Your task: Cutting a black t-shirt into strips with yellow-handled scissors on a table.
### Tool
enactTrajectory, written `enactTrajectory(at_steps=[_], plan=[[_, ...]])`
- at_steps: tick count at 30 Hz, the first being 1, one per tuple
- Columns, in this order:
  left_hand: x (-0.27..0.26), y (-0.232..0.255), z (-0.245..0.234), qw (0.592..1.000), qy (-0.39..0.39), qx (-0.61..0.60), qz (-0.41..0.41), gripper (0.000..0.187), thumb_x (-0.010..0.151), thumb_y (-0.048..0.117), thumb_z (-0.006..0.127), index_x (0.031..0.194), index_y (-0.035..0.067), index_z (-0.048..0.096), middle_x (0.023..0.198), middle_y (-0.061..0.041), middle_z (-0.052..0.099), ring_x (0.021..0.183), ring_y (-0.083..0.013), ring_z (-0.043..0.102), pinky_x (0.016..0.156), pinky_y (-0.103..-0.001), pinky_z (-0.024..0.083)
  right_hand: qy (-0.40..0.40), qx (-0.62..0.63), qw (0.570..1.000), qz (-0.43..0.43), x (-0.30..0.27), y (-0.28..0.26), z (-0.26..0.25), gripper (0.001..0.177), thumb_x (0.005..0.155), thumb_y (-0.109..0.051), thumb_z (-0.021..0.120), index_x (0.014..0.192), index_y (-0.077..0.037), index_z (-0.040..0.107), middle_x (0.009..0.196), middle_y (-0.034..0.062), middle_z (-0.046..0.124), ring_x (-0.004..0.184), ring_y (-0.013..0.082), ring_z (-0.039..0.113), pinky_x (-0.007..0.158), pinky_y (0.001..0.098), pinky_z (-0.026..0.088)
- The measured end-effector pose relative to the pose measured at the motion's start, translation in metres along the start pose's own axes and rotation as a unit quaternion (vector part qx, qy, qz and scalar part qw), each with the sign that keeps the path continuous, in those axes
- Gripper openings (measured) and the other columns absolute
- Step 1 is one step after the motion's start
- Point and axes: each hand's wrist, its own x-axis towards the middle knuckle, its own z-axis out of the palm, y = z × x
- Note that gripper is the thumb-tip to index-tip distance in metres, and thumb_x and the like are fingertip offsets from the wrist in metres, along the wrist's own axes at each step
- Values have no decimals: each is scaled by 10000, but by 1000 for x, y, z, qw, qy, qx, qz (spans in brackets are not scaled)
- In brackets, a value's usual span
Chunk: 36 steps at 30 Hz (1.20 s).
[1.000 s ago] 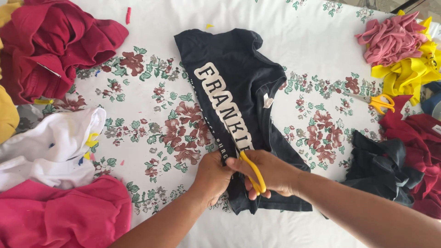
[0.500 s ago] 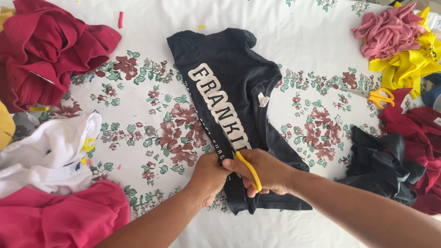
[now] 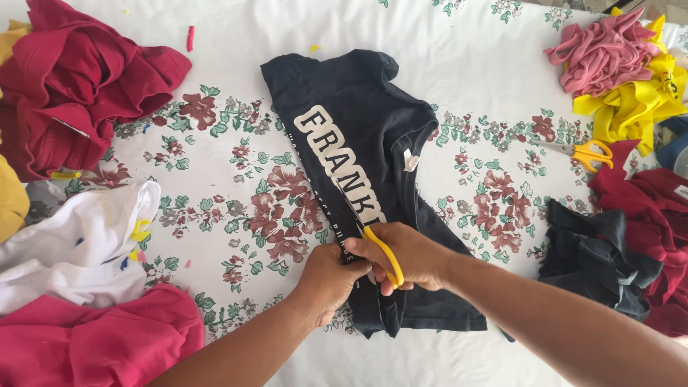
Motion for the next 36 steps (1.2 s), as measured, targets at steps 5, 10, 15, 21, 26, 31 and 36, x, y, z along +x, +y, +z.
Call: enactTrajectory(at_steps=[5,10,15,21,26,31,36], plan=[[-8,5,-2,999,-24,15,-14,93,892,1,694,949,-19,765,859,-94,751,780,-143,657,777,-271,495,22,-58,998,-16,-2,-25,4,498,892,-484,678,990,-5,581,619,131,606,448,214,612,312,227,366],[-9,4,-4,999,-26,31,-5,114,872,-25,672,953,-1,749,870,-75,742,762,-132,639,711,-258,483,37,-51,998,-22,3,-15,10,470,907,-487,676,947,-29,579,593,113,575,414,203,582,310,229,365],[-15,11,-5,997,-30,62,-29,163,878,39,690,1020,-25,736,942,-109,730,817,-136,628,765,-270,495,39,-44,996,-68,7,1,11,423,912,-404,704,952,-5,569,581,105,550,413,182,534,399,272,459],[-11,19,-37,946,-38,275,169,210,881,245,754,831,42,770,644,-120,721,599,-224,721,548,-298,553,38,-44,997,-56,8,0,5,413,948,-404,721,1008,-9,617,558,166,610,459,250,694,358,223,517],[7,56,-72,653,132,520,535,260,960,297,617,995,62,723,817,-115,709,799,-258,722,701,-341,581,33,-52,997,-47,10,1,5,448,940,-440,713,1034,-10,627,590,177,622,487,269,712,408,239,544],[46,32,-71,497,111,531,677,276,962,284,643,1082,60,753,1119,-201,731,1177,-351,666,1141,-517,407,29,-65,996,-53,8,2,7,440,946,-454,696,1023,-27,625,609,165,641,513,267,728,428,241,544],[67,15,-74,441,140,495,736,296,972,274,576,1164,81,693,1079,-153,619,1142,-365,619,1090,-509,458,39,-50,996,-58,13,2,9,377,956,-375,714,962,-8,625,583,159,628,488,263,715,404,237,518]])
